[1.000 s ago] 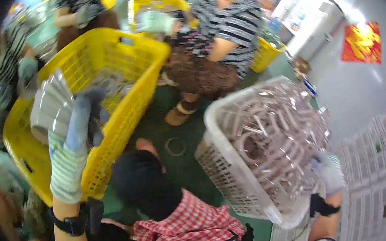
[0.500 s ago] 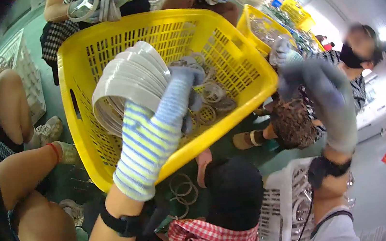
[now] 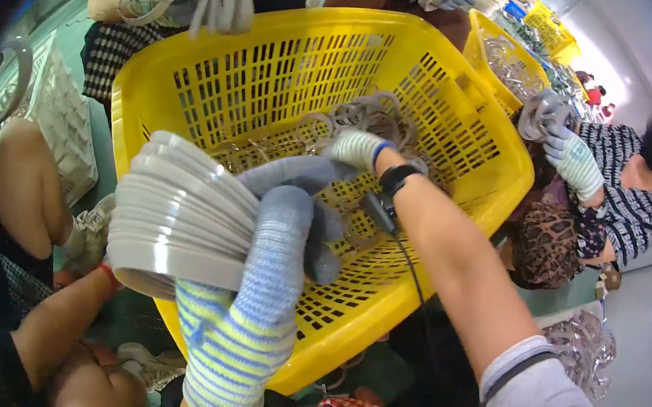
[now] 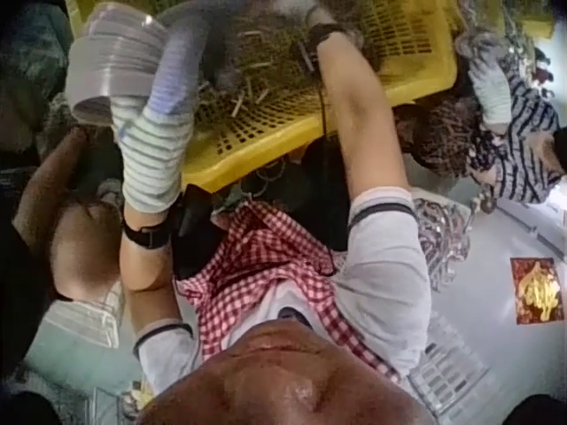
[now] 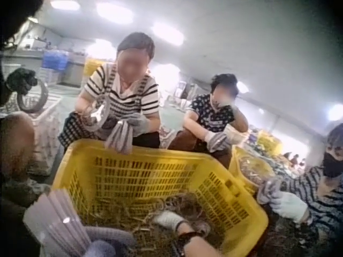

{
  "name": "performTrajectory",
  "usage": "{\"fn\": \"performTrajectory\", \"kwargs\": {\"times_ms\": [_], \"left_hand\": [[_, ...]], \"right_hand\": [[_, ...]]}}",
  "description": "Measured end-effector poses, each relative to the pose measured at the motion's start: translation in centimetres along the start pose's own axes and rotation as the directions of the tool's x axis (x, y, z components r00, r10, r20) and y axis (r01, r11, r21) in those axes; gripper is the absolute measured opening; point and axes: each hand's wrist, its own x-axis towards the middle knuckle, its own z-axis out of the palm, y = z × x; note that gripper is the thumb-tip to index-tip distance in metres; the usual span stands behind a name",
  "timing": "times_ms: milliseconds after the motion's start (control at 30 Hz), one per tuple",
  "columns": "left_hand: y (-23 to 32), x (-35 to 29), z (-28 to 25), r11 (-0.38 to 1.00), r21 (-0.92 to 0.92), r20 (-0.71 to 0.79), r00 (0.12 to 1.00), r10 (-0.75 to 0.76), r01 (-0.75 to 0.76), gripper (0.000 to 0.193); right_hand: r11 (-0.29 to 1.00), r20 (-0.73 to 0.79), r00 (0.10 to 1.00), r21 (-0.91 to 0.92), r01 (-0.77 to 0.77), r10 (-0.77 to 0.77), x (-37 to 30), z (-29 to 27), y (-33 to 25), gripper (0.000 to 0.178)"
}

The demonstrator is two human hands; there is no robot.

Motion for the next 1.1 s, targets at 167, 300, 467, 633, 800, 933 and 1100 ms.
{"fn": "performTrajectory", "kwargs": {"times_ms": [167,300,467,633,800,933,1100], "left_hand": [[0.0,1.1,0.5,0.990,-0.120,-0.042,0.996,-0.081,0.076,0.040],[0.4,0.6,-0.4,0.994,-0.073,-0.130,0.988,-0.089,0.080,0.038],[0.2,0.1,0.1,0.990,-0.123,-0.079,0.993,-0.086,0.076,0.037],[-0.4,0.1,-1.0,0.992,-0.058,-0.048,0.992,-0.116,0.113,0.032],[1.3,-0.2,-0.9,0.997,-0.073,-0.027,1.000,-0.002,0.000,0.028],[1.4,0.2,-0.6,0.991,-0.123,0.000,0.999,0.046,-0.045,0.027],[0.5,0.2,0.1,0.977,-0.199,0.038,0.996,0.087,-0.077,0.027]], "right_hand": [[0.674,0.277,0.957,-0.692,0.258,-0.081,12.5,5.8,10.2,0.028],[0.533,0.462,0.881,-0.723,0.439,-0.100,11.7,13.1,7.3,0.029],[0.479,0.455,0.890,-0.787,0.389,0.026,12.8,17.0,10.9,0.030],[0.416,0.451,0.892,-0.816,0.400,0.027,8.8,14.5,6.9,0.033],[0.604,0.376,0.917,-0.702,0.377,-0.135,0.4,5.0,1.3,0.067],[0.843,0.195,0.949,-0.440,0.310,-0.247,-8.4,0.0,0.5,0.064],[0.915,-0.140,0.915,0.089,0.393,-0.379,-17.3,-1.6,1.6,0.052]]}}
